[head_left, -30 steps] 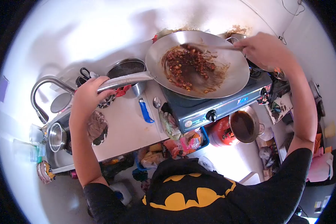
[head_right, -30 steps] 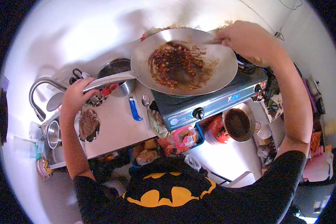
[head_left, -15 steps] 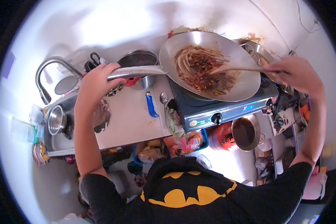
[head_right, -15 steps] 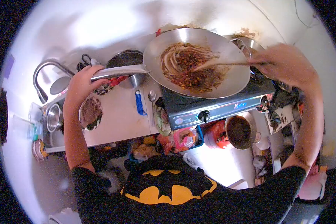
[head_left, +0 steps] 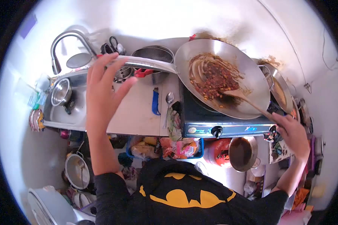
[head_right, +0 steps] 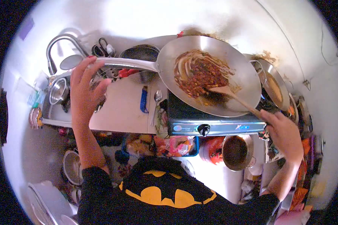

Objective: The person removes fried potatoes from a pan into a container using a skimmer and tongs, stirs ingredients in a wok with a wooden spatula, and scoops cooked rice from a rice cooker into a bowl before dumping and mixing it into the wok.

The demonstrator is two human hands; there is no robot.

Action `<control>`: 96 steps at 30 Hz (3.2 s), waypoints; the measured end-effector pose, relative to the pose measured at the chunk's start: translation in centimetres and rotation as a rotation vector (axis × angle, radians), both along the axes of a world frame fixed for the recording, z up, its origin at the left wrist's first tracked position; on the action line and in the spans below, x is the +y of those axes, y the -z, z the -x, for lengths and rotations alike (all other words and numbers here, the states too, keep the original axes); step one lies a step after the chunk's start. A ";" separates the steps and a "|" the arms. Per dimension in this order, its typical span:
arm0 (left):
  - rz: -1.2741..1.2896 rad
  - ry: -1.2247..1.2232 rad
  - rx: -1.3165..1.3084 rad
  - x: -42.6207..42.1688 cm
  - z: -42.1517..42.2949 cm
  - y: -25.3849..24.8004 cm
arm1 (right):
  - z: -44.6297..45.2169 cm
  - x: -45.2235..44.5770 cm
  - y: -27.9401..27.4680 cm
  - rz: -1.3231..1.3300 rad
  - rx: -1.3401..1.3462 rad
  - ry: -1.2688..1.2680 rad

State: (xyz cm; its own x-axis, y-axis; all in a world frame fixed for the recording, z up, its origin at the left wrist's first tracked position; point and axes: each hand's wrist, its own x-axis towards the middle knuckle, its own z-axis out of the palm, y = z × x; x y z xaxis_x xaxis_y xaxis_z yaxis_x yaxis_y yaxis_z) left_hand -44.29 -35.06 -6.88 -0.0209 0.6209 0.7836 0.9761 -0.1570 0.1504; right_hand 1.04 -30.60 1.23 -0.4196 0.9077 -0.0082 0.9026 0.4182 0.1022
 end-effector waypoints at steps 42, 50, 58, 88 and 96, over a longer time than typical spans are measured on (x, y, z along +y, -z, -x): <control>-1.464 -1.671 -0.565 -52.2 -3.2 11.9 | 57.8 -42.1 24.1 1.875 0.043 -1.307; -1.666 -1.248 -0.991 -56.3 -2.7 15.3 | 58.6 -50.6 28.1 2.131 -0.184 -1.155; -1.769 -1.124 -0.872 -58.3 -2.1 14.2 | 58.7 -50.7 28.2 2.074 -0.201 -1.189; -1.749 -1.593 -0.721 -53.7 -20.5 9.9 | 58.5 -52.1 28.2 2.226 -0.025 -0.893; -1.704 -1.699 -0.943 -52.2 -23.7 12.2 | 57.3 -50.6 27.3 2.219 -0.021 -0.920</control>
